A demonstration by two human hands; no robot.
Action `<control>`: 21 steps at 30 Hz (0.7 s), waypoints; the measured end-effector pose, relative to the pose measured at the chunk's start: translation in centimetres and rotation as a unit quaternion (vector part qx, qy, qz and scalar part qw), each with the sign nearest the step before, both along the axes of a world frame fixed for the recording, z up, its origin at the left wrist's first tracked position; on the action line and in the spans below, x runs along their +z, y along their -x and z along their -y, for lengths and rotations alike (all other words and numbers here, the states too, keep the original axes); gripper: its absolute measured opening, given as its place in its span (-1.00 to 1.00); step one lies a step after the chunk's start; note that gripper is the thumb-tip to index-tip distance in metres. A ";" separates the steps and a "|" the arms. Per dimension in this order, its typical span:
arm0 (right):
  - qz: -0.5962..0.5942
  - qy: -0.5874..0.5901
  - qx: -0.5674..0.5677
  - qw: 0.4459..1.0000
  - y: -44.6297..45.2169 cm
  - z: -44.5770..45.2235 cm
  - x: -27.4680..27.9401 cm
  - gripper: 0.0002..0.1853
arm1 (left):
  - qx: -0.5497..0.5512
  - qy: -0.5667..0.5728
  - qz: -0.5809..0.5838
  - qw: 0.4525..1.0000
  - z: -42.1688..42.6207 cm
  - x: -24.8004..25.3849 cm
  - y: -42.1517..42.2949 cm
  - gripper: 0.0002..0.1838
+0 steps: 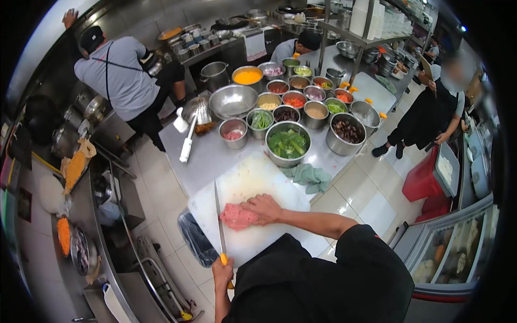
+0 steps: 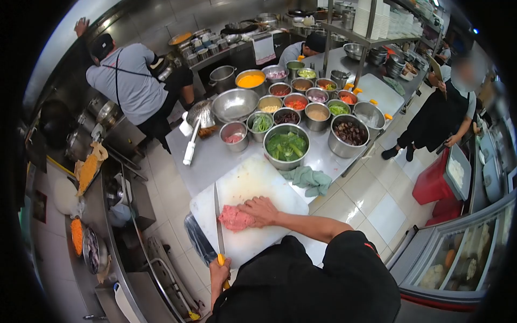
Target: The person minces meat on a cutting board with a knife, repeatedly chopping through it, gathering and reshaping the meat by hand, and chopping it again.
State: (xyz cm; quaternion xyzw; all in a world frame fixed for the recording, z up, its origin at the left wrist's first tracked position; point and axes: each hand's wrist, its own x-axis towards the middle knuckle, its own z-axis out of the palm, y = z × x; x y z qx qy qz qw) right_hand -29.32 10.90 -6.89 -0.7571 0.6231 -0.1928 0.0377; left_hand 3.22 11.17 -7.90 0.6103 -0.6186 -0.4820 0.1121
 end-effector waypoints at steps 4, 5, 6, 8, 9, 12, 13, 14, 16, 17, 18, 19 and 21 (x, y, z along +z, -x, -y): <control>-0.060 -0.004 -0.026 0.998 0.1 1.3 0.0 -0.28 | -0.031 -0.004 0.032 0.999 1.4 2.8 -0.3 -0.61; -0.044 0.064 -0.037 0.996 0.1 1.4 -0.3 -0.27 | -0.039 0.029 0.046 0.998 1.4 2.4 -0.8 -0.60; -0.031 0.134 -0.051 0.989 -0.1 1.1 -0.3 -0.26 | -0.050 0.066 0.056 0.995 1.6 1.8 -1.1 -0.59; -0.037 0.095 -0.083 0.991 -1.1 -0.6 0.6 -0.25 | -0.040 0.042 0.060 0.997 1.7 3.2 -0.9 -0.58; -0.044 0.080 -0.101 0.991 -1.6 -1.0 1.5 -0.25 | -0.037 0.035 0.058 0.997 1.7 3.7 -0.9 -0.58; 0.012 0.038 -0.108 0.993 -2.9 -1.2 4.3 -0.21 | -0.025 0.022 0.043 0.999 1.6 3.6 -1.0 -0.59; 0.008 0.066 -0.119 0.991 -3.3 -0.4 4.6 -0.21 | -0.024 0.018 0.039 0.999 1.6 3.3 -1.2 -0.58; 0.005 0.095 -0.131 0.987 -3.7 1.0 5.0 -0.21 | -0.021 0.011 0.035 0.999 1.7 3.3 -1.2 -0.59; 0.015 0.087 -0.141 0.986 -4.6 4.2 5.0 -0.22 | -0.018 -0.004 0.029 0.999 1.9 3.3 -1.3 -0.59; 0.029 0.050 -0.141 0.988 -5.0 6.1 4.6 -0.24 | -0.010 -0.008 0.025 1.000 1.8 3.1 -1.5 -0.59; 0.042 0.013 -0.140 0.989 -5.6 7.5 4.3 -0.26 | -0.003 -0.011 0.021 1.000 1.9 2.9 -1.4 -0.59; 0.036 -0.029 -0.127 0.991 -6.3 8.1 3.9 -0.38 | 0.005 -0.014 0.018 1.000 2.2 2.8 -1.6 -0.59; -0.013 -0.114 -0.119 0.986 -7.6 8.2 3.2 -0.44 | 0.003 -0.026 0.030 0.999 2.8 3.2 -2.1 -0.59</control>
